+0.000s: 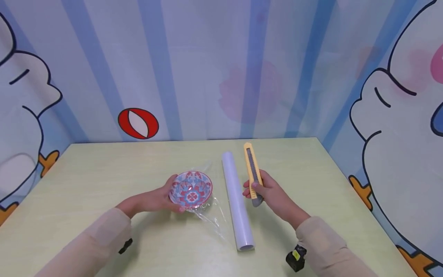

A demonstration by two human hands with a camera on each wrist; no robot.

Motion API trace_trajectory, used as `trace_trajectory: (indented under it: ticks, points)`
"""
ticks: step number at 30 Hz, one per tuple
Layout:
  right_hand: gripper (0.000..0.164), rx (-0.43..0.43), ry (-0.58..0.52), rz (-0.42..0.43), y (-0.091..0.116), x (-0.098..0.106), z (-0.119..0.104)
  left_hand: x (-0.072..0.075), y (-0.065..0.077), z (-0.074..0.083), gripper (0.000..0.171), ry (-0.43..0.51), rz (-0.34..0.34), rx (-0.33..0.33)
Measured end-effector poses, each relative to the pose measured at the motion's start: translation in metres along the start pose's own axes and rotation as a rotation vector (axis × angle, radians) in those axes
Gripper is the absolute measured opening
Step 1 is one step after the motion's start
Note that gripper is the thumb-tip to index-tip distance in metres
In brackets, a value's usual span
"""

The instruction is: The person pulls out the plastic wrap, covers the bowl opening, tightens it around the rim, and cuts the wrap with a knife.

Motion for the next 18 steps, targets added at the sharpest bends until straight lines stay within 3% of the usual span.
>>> trace_trajectory:
  ticks: [6,10,14,18]
  points:
    - [0.045,-0.028,0.096,0.146,0.006,0.015,0.006,-0.001,0.0,0.001,0.118,0.002,-0.005,-0.013]
    - [0.05,-0.047,0.057,0.224,0.008,0.021,0.01,0.0,-0.001,0.0,0.118,0.001,0.0,-0.015]
    - [0.046,-0.044,-0.049,0.197,0.006,0.016,0.007,0.0,-0.001,0.0,0.118,0.005,-0.001,-0.02]
    - [0.039,-0.046,-0.046,0.152,0.003,0.011,0.002,0.0,-0.001,-0.001,0.118,0.006,-0.001,-0.014]
Point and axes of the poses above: each hand's wrist, its own y-axis away from the middle knuckle, its own x-axis out of the back of the hand, z = x × y, the point moved 10 cm from there along -y, towards the middle knuckle, and after that the axes turned 9 degrees about x, right-handed, at the moved point
